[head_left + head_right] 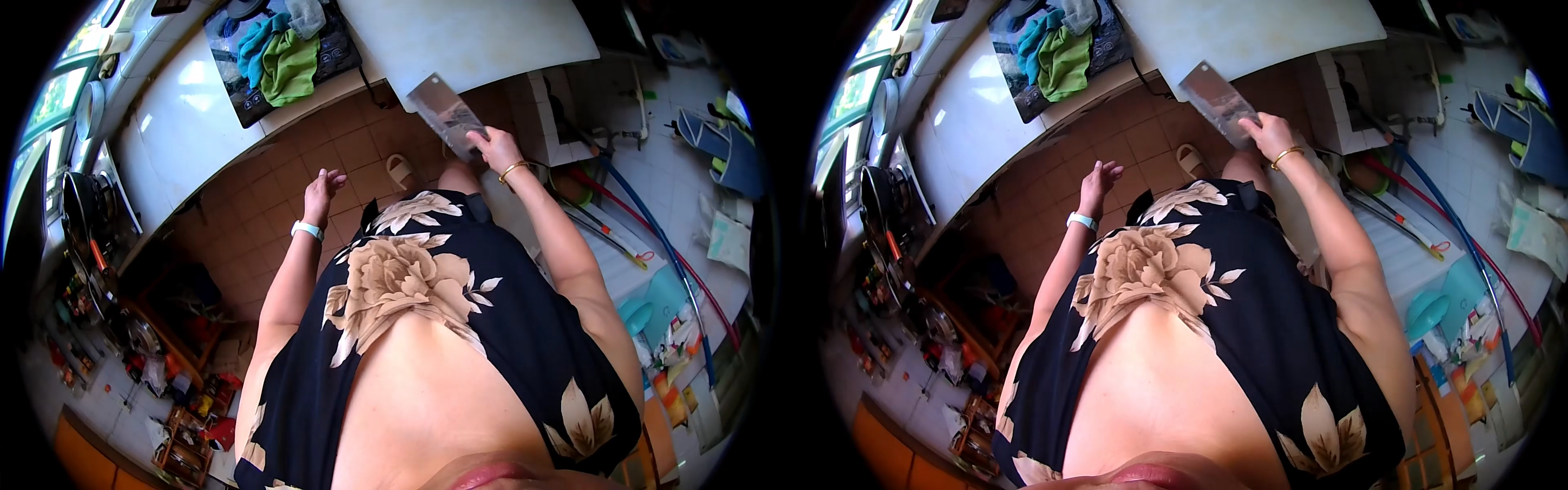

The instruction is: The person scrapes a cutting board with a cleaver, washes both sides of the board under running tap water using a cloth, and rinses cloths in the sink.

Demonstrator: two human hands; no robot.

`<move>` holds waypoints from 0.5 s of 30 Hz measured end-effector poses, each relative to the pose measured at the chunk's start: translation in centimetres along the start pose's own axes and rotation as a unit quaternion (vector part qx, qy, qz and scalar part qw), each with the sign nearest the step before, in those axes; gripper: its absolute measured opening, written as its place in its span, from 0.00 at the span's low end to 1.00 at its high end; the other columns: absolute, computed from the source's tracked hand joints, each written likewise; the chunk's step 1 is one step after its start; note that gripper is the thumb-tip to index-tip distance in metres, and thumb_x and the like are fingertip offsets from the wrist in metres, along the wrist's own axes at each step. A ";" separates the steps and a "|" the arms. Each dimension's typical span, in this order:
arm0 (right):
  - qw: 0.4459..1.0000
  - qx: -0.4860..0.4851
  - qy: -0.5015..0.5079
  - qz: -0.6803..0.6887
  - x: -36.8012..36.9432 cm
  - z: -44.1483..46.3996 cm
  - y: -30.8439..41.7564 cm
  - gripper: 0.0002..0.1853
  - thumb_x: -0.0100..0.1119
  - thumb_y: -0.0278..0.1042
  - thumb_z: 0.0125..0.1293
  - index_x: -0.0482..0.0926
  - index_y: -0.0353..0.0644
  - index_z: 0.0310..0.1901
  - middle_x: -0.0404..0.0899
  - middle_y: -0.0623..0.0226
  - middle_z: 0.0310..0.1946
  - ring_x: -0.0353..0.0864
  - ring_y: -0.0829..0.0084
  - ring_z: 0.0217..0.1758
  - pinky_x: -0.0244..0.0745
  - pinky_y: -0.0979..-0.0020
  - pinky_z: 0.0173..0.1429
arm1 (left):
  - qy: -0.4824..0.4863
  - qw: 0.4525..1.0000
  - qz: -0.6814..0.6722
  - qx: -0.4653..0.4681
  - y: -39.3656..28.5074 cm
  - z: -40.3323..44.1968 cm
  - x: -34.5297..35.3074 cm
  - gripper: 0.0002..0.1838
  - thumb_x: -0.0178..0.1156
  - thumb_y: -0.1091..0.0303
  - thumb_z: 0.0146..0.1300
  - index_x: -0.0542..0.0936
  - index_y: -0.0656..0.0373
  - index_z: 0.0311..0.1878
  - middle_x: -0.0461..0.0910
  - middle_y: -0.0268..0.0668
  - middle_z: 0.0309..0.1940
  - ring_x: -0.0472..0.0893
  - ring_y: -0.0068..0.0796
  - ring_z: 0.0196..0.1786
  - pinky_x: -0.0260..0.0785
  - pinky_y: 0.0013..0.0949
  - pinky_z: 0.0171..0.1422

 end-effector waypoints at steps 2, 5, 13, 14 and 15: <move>0.999 -0.008 0.017 -0.031 0.0 0.0 -0.3 0.25 0.62 0.55 0.65 0.76 0.37 0.27 0.73 0.67 0.13 0.71 0.75 0.14 0.67 0.69 0.22 | 0.003 1.000 -0.005 -0.004 0.4 0.3 0.0 0.31 0.42 0.45 0.74 0.75 0.64 0.60 0.84 0.38 0.50 0.81 0.25 0.51 0.66 0.29 0.55; 1.000 -0.006 -0.014 -0.025 -1.3 0.8 0.5 0.25 0.61 0.56 0.65 0.77 0.37 0.29 0.73 0.65 0.13 0.72 0.75 0.14 0.68 0.69 0.22 | 0.007 1.000 0.017 0.005 -0.2 -0.2 0.0 0.31 0.42 0.45 0.74 0.75 0.64 0.61 0.84 0.38 0.50 0.81 0.26 0.51 0.66 0.29 0.56; 0.998 -0.042 -0.009 -0.053 -1.3 1.0 1.2 0.25 0.60 0.57 0.65 0.79 0.37 0.31 0.75 0.65 0.13 0.73 0.74 0.15 0.69 0.69 0.23 | 0.004 1.000 0.020 -0.001 -0.8 -0.1 0.7 0.31 0.41 0.45 0.75 0.75 0.63 0.61 0.84 0.37 0.50 0.80 0.27 0.52 0.64 0.32 0.59; 1.000 0.024 0.006 -0.009 -1.8 1.1 1.1 0.25 0.61 0.57 0.65 0.80 0.37 0.31 0.74 0.66 0.13 0.72 0.76 0.14 0.69 0.70 0.23 | 0.002 1.000 0.019 -0.002 -0.8 -0.1 0.8 0.31 0.41 0.45 0.75 0.75 0.63 0.61 0.84 0.37 0.50 0.80 0.27 0.52 0.64 0.32 0.59; 1.000 0.017 0.000 -0.012 -1.4 1.2 0.9 0.25 0.61 0.57 0.65 0.80 0.37 0.31 0.76 0.64 0.15 0.75 0.73 0.16 0.70 0.68 0.25 | -0.003 1.000 0.009 0.005 -0.8 -0.1 0.9 0.30 0.42 0.46 0.75 0.76 0.65 0.60 0.84 0.37 0.48 0.80 0.25 0.50 0.65 0.29 0.55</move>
Point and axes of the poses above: each hand's wrist, its own z-axis towards the middle knuckle, its own x-axis out of the palm, y = z × x, the point moved 4 cm from there along z, towards the middle knuckle
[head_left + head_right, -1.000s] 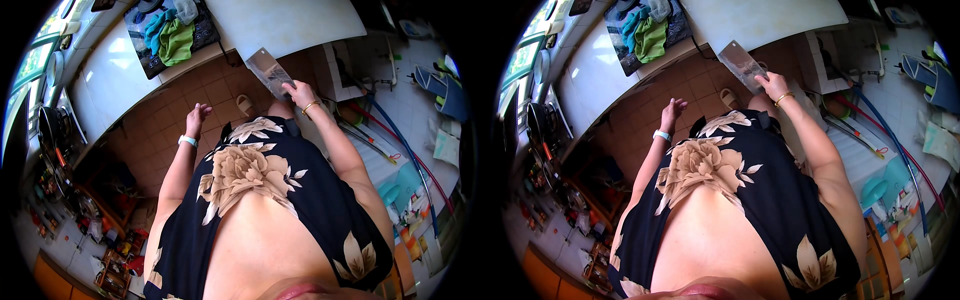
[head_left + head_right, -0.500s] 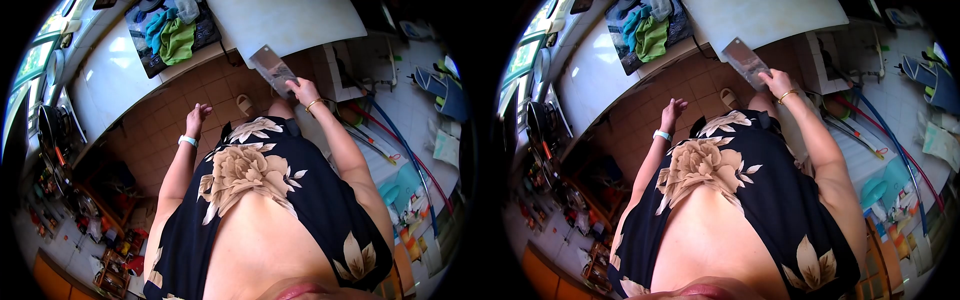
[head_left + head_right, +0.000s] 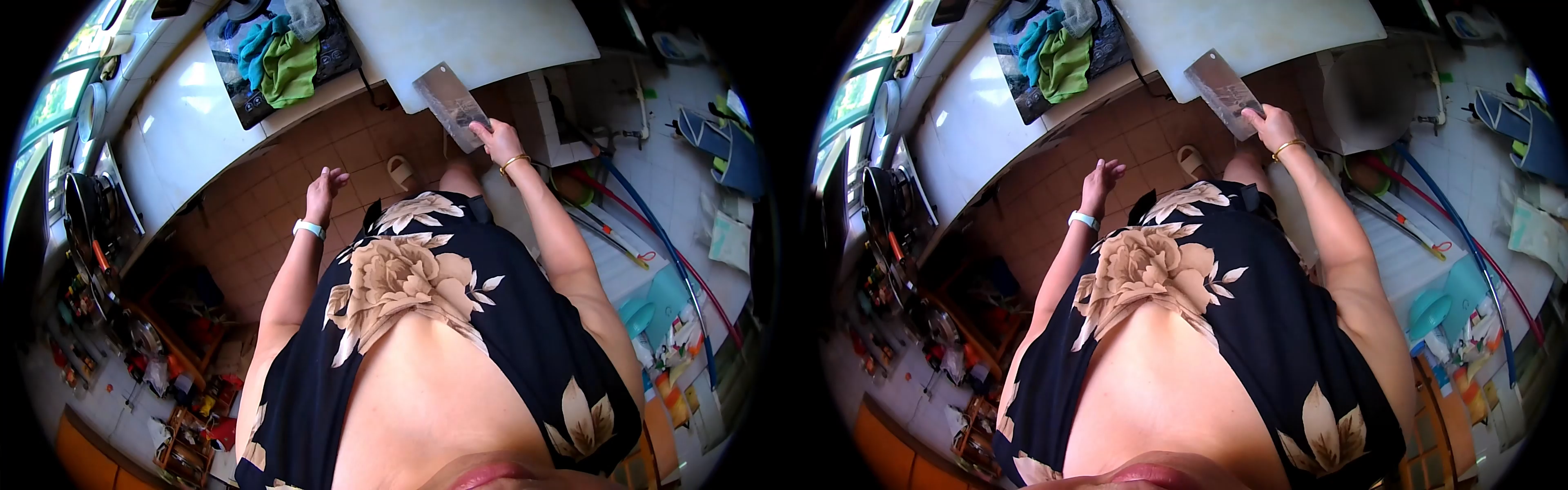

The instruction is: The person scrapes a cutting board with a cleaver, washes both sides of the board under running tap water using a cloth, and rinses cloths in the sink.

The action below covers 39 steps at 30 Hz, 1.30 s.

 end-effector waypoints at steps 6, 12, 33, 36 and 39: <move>0.985 -0.072 0.107 -0.111 5.6 -2.2 3.4 0.25 0.58 0.60 0.62 0.80 0.41 0.32 0.81 0.49 0.31 0.81 0.48 0.38 0.75 0.54 0.41 | -0.003 1.000 -0.017 0.005 0.0 0.6 0.4 0.30 0.42 0.46 0.75 0.76 0.67 0.59 0.85 0.38 0.46 0.81 0.24 0.47 0.66 0.27 0.52; 0.995 -0.100 -0.002 -0.029 3.6 -1.9 4.3 0.25 0.59 0.59 0.63 0.75 0.39 0.28 0.79 0.49 0.27 0.79 0.45 0.34 0.73 0.53 0.36 | -0.051 0.995 -0.018 0.079 0.4 2.3 -1.8 0.28 0.45 0.48 0.75 0.76 0.66 0.59 0.84 0.40 0.48 0.81 0.29 0.51 0.70 0.30 0.56; 0.913 0.163 -0.162 0.336 -9.5 4.8 -10.5 0.23 0.60 0.54 0.67 0.72 0.36 0.37 0.71 0.68 0.15 0.68 0.78 0.10 0.68 0.73 0.15 | -0.022 0.686 0.605 0.403 -18.7 6.2 18.0 0.59 0.76 0.52 0.45 0.52 0.63 0.75 0.46 0.54 0.76 0.46 0.54 0.78 0.45 0.45 0.80; 0.924 0.172 -0.111 0.323 -11.3 5.2 -10.8 0.25 0.61 0.56 0.66 0.70 0.36 0.39 0.70 0.70 0.15 0.67 0.79 0.11 0.67 0.74 0.15 | -0.028 0.687 0.586 0.428 -18.9 6.0 18.0 0.56 0.75 0.55 0.46 0.54 0.62 0.75 0.46 0.54 0.76 0.46 0.54 0.78 0.46 0.44 0.80; 0.912 0.192 -0.107 0.346 -9.9 5.8 -10.0 0.26 0.62 0.57 0.65 0.70 0.36 0.41 0.70 0.71 0.16 0.66 0.80 0.11 0.66 0.75 0.16 | -0.020 0.696 0.582 0.420 -19.1 5.8 18.1 0.56 0.76 0.56 0.45 0.54 0.62 0.75 0.46 0.54 0.76 0.46 0.54 0.78 0.47 0.44 0.80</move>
Point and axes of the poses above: each hand's wrist, its own z-axis towards the middle knuckle, its own x-axis out of the palm, y = z × x, the point moved 4 cm from there along z, towards the middle knuckle
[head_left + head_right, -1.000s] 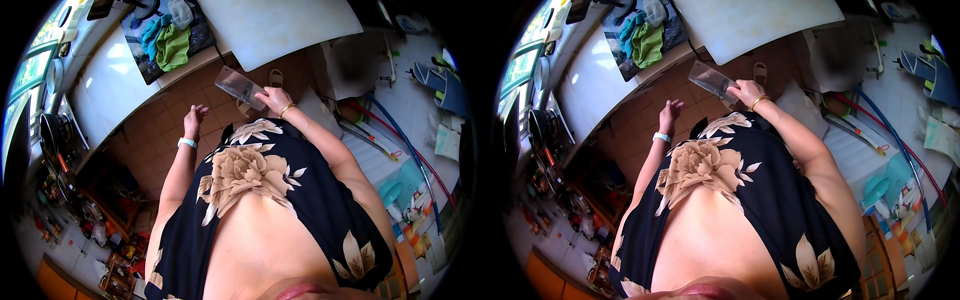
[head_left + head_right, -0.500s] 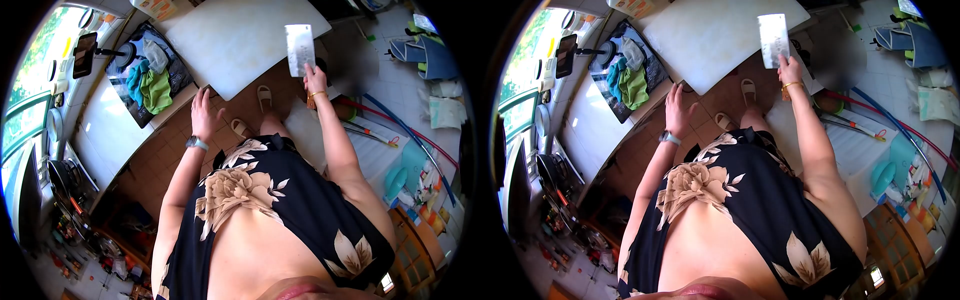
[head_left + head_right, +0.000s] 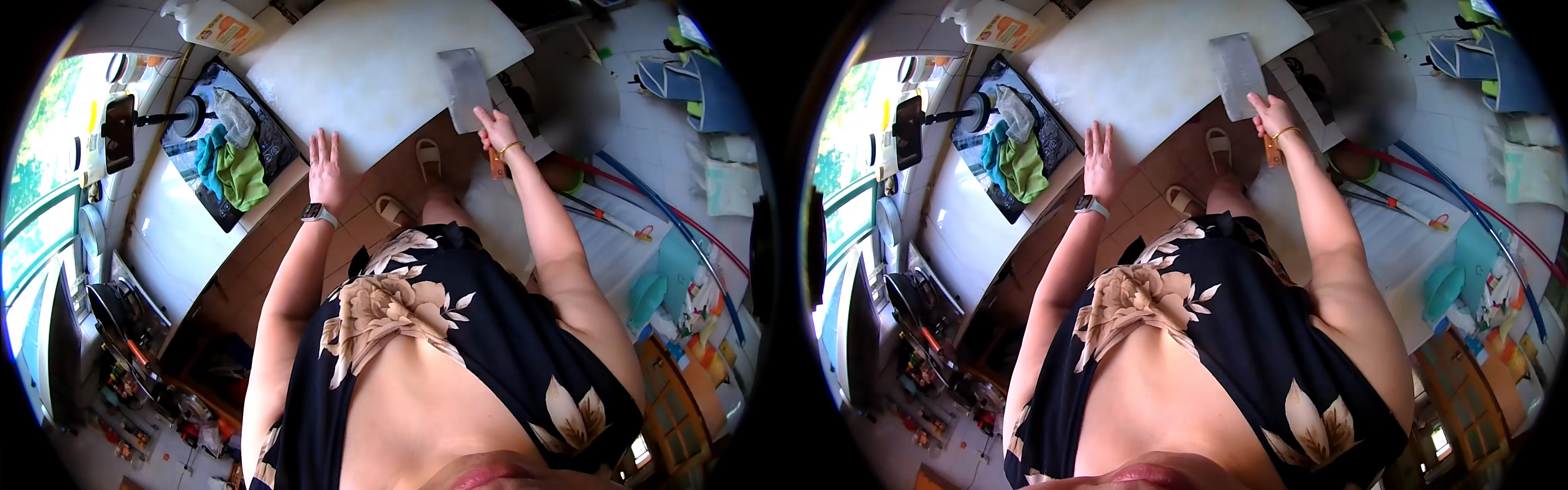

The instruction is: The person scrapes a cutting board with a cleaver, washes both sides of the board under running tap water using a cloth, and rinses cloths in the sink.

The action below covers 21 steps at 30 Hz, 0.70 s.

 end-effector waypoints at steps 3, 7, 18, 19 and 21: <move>0.998 -0.016 0.066 -0.018 4.4 -1.8 0.5 0.24 0.62 0.54 0.66 0.69 0.38 0.37 0.70 0.71 0.15 0.66 0.81 0.12 0.64 0.74 0.15 | 0.003 1.000 0.007 0.004 0.1 0.1 0.3 0.57 0.75 0.56 0.45 0.54 0.63 0.74 0.45 0.54 0.76 0.45 0.54 0.78 0.47 0.43 0.80; 0.996 -0.028 0.054 -0.063 5.0 -2.0 0.7 0.24 0.62 0.53 0.66 0.68 0.40 0.29 0.70 0.70 0.15 0.66 0.81 0.11 0.64 0.74 0.15 | 0.018 1.000 0.012 -0.006 0.6 0.3 0.4 0.57 0.75 0.56 0.45 0.53 0.66 0.74 0.45 0.54 0.76 0.45 0.53 0.78 0.46 0.42 0.80; 0.994 -0.011 0.071 -0.083 5.8 -1.7 0.1 0.24 0.63 0.54 0.65 0.71 0.37 0.35 0.71 0.70 0.15 0.67 0.81 0.11 0.65 0.75 0.15 | 0.007 1.000 -0.003 0.000 0.3 0.2 0.2 0.56 0.75 0.56 0.46 0.54 0.70 0.73 0.45 0.54 0.76 0.45 0.52 0.79 0.44 0.41 0.81; 0.997 -0.023 0.052 -0.046 5.3 -1.6 0.5 0.25 0.63 0.55 0.65 0.72 0.36 0.35 0.71 0.70 0.14 0.67 0.81 0.11 0.65 0.74 0.15 | 0.008 1.000 -0.001 -0.001 0.4 0.2 0.1 0.56 0.75 0.56 0.46 0.54 0.70 0.73 0.45 0.54 0.76 0.45 0.52 0.79 0.44 0.41 0.81; 1.000 -0.021 -0.002 -0.015 2.0 0.0 1.0 0.24 0.63 0.54 0.65 0.72 0.37 0.35 0.70 0.70 0.14 0.66 0.81 0.10 0.65 0.75 0.14 | 0.007 1.000 -0.011 0.002 0.3 0.0 0.0 0.56 0.75 0.56 0.46 0.54 0.71 0.73 0.46 0.54 0.76 0.45 0.52 0.79 0.44 0.41 0.81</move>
Point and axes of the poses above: each hand's wrist, its own z-axis towards the middle knuckle, its own x-axis out of the palm, y = z × x, the point moved 4 cm from there along z, towards the middle knuckle
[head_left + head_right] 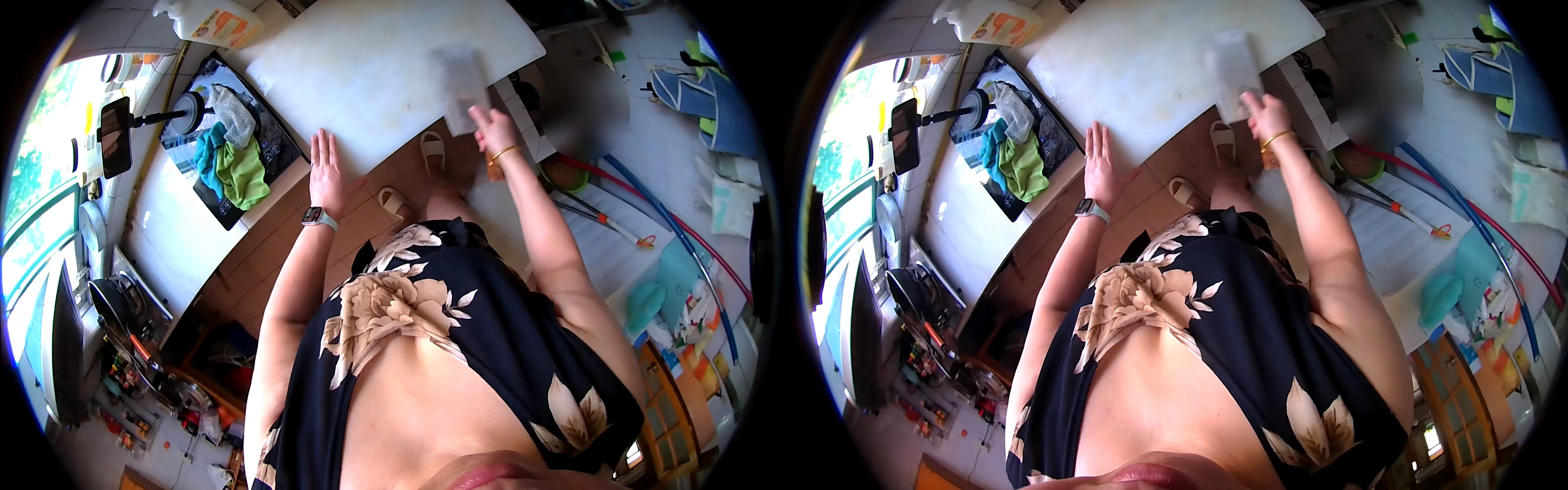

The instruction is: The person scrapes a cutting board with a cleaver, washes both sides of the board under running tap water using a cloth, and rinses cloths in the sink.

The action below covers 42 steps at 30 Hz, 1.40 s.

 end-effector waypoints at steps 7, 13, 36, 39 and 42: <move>0.999 0.031 0.030 0.001 4.0 -2.9 -0.5 0.24 0.64 0.53 0.65 0.70 0.36 0.35 0.71 0.68 0.14 0.66 0.79 0.10 0.63 0.74 0.13 | -0.003 1.000 0.026 -0.011 0.0 0.1 0.7 0.58 0.75 0.54 0.46 0.52 0.71 0.73 0.46 0.54 0.76 0.45 0.51 0.79 0.44 0.40 0.81; 0.999 0.004 -0.034 0.023 1.0 -1.1 0.6 0.23 0.64 0.53 0.65 0.72 0.36 0.35 0.70 0.70 0.14 0.67 0.79 0.11 0.62 0.74 0.13 | 0.006 1.000 -0.004 -0.008 0.3 -0.4 0.0 0.57 0.75 0.55 0.46 0.53 0.71 0.73 0.45 0.54 0.76 0.45 0.50 0.79 0.44 0.39 0.81; 0.695 -0.539 0.076 -0.469 3.1 -7.8 10.1 0.07 0.61 0.39 0.63 0.75 0.48 0.34 0.75 0.66 0.26 0.81 0.63 0.29 0.77 0.64 0.31 | -0.040 0.998 0.038 -0.023 0.7 -2.1 0.5 0.50 0.74 0.60 0.47 0.60 0.68 0.71 0.55 0.50 0.74 0.55 0.45 0.76 0.50 0.41 0.79; 0.642 -0.550 0.107 -0.524 4.2 -6.2 8.9 0.08 0.61 0.40 0.63 0.74 0.49 0.35 0.76 0.67 0.26 0.82 0.66 0.27 0.79 0.66 0.30 | -0.040 0.998 0.036 -0.031 0.3 -2.0 0.5 0.49 0.73 0.61 0.48 0.60 0.68 0.71 0.54 0.50 0.75 0.55 0.45 0.76 0.50 0.42 0.78; 0.625 -0.556 0.127 -0.532 4.0 -3.5 9.7 0.08 0.61 0.41 0.63 0.74 0.49 0.35 0.77 0.66 0.26 0.83 0.65 0.28 0.79 0.66 0.31 | -0.032 0.998 0.038 -0.046 0.0 -2.0 0.3 0.48 0.73 0.61 0.48 0.60 0.67 0.71 0.53 0.49 0.75 0.54 0.45 0.77 0.53 0.43 0.77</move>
Point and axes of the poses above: each hand's wrist, its own z-axis towards the middle knuckle, its own x-axis out of the palm, y = z × x, the point moved 4 cm from there along z, towards the middle knuckle
